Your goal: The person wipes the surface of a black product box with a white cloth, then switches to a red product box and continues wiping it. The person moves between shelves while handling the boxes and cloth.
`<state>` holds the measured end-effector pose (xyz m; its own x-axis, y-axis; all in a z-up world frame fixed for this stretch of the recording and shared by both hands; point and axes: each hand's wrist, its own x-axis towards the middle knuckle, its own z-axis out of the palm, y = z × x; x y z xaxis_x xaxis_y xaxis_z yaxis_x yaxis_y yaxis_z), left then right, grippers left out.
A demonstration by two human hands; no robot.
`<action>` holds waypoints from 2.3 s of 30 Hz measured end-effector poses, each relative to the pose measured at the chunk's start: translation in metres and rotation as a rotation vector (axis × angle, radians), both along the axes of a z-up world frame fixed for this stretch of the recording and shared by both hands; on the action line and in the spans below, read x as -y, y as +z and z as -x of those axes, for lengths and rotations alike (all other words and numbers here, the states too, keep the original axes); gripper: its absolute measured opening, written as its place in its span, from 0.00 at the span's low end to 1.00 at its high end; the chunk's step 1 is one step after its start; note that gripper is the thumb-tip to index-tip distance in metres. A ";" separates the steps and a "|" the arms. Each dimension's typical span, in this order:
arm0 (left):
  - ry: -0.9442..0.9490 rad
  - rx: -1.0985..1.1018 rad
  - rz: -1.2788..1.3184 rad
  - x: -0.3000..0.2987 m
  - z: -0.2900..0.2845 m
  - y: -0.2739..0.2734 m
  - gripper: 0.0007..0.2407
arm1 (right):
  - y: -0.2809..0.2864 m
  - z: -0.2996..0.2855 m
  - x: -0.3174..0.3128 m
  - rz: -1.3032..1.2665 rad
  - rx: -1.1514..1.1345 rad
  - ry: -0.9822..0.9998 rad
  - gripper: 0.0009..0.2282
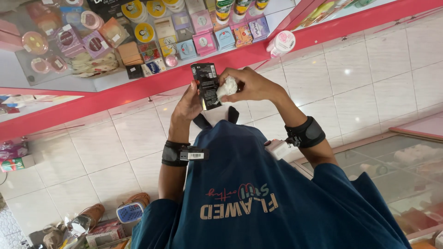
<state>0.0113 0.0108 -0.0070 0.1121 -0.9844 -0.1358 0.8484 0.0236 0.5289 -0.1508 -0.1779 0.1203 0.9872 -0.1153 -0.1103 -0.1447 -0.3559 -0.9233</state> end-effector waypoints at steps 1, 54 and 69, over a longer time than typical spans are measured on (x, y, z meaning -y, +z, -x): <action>-0.001 -0.003 -0.001 -0.004 0.000 -0.002 0.28 | -0.005 -0.005 -0.002 -0.001 -0.003 -0.001 0.19; -0.011 -0.220 0.076 -0.017 -0.017 -0.039 0.26 | 0.008 -0.033 -0.031 0.147 -0.006 -0.149 0.28; -0.004 -0.048 0.017 0.006 -0.006 0.006 0.25 | 0.020 -0.023 -0.022 0.077 0.025 -0.018 0.19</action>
